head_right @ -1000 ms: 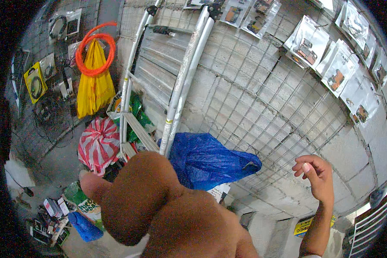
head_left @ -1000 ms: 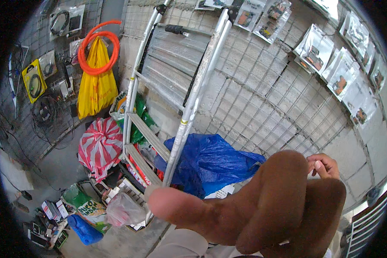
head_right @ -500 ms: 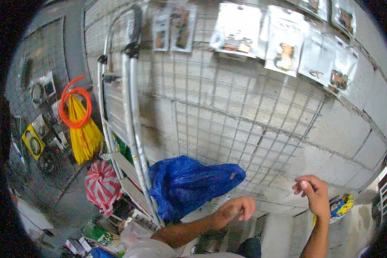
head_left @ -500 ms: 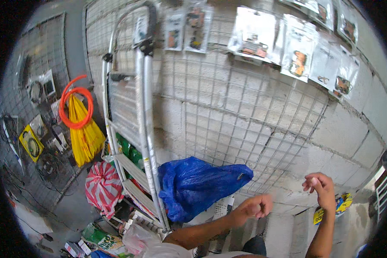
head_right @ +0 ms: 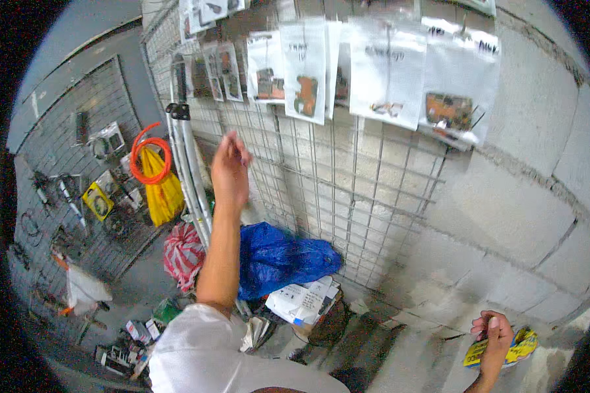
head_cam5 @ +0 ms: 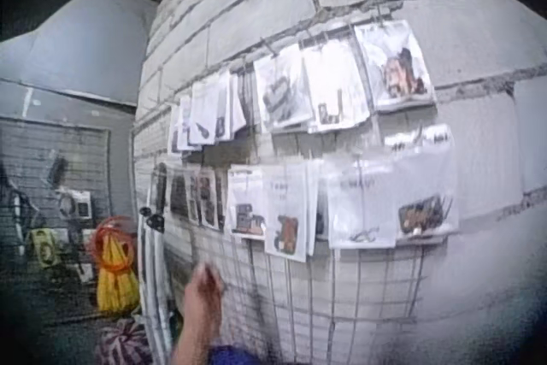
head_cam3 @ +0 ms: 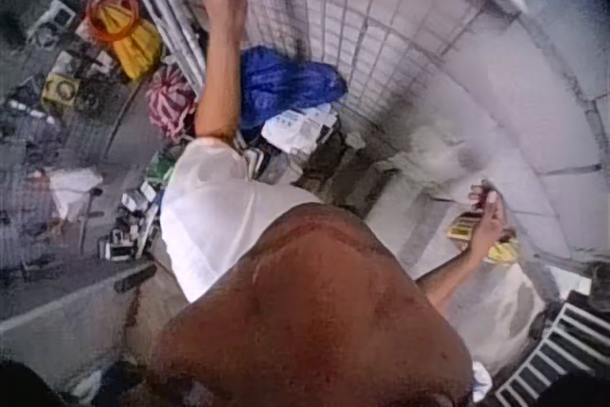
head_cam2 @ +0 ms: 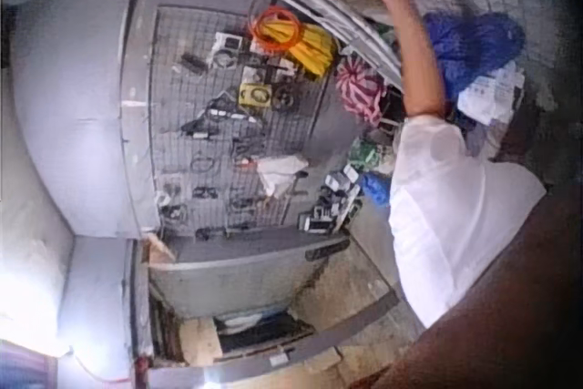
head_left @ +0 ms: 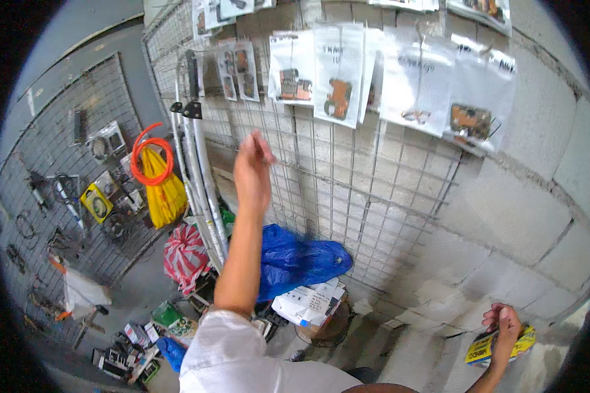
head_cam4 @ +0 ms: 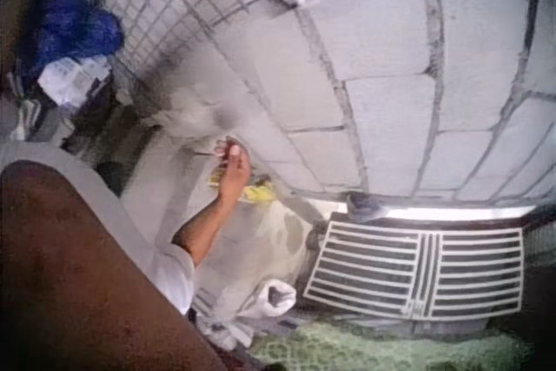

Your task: The person moves from a front counter area into a back storage room and organizes small electronic parts in plastic bags hanging on a wall grid. They repeatedly pick up, inspect, and rehang the bags, adjusting their positions on the grid.

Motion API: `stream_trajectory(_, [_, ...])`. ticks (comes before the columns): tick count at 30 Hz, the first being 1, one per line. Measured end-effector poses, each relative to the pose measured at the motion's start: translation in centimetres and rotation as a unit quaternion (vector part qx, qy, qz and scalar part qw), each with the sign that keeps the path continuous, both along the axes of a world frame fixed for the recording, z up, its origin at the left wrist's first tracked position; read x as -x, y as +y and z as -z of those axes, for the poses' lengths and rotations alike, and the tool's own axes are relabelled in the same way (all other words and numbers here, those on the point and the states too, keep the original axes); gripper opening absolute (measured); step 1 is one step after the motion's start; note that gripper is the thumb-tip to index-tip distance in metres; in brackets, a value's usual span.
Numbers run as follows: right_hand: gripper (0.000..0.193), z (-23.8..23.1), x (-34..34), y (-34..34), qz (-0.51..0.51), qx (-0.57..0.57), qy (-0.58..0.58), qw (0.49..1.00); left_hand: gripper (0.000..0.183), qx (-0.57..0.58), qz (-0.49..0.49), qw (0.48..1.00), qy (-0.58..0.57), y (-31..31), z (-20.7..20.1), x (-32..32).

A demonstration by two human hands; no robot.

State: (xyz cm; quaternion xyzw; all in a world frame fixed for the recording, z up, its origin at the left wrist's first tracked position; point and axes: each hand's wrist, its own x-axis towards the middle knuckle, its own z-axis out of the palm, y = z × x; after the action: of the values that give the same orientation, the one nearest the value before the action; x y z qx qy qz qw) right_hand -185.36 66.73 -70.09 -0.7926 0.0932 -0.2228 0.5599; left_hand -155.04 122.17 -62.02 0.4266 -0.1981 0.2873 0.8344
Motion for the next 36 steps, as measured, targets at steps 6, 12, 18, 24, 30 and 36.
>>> stream_trajectory(6, [0.044, -5.9, -2.6, -3.6, -0.036, -0.024, 0.023, 0.999, 0.048, 0.179, -0.072, 0.977, 0.092, 7.9, -9.6, -11.7])
stream_trajectory(12, [0.045, -9.7, -8.4, -5.3, -0.055, 0.042, 0.068, 0.995, 0.042, 0.225, -0.056, 0.968, 0.101, 6.9, -10.3, -15.9])
stream_trajectory(18, [0.039, -12.3, -15.1, -4.0, -0.088, 0.097, 0.088, 0.987, 0.02, 0.174, -0.077, 0.968, 0.164, 6.7, -11.8, -15.4])
stream_trajectory(24, [0.044, -13.9, -16.0, -3.5, -0.08, 0.099, 0.092, 0.988, 0.02, 0.16, -0.056, 0.97, 0.173, 7.0, -12.6, -16.4])
stream_trajectory(30, [0.045, -12.6, -15.3, -4.6, -0.069, 0.103, 0.119, 0.985, 0.021, 0.202, 0.001, 0.964, 0.172, 9.6, -12.3, -16.8])
stream_trajectory(36, [0.043, -10.7, -13.5, -6.0, -0.062, 0.081, 0.115, 0.988, 0.021, 0.208, 0.004, 0.963, 0.171, 9.5, -12.6, -15.8])
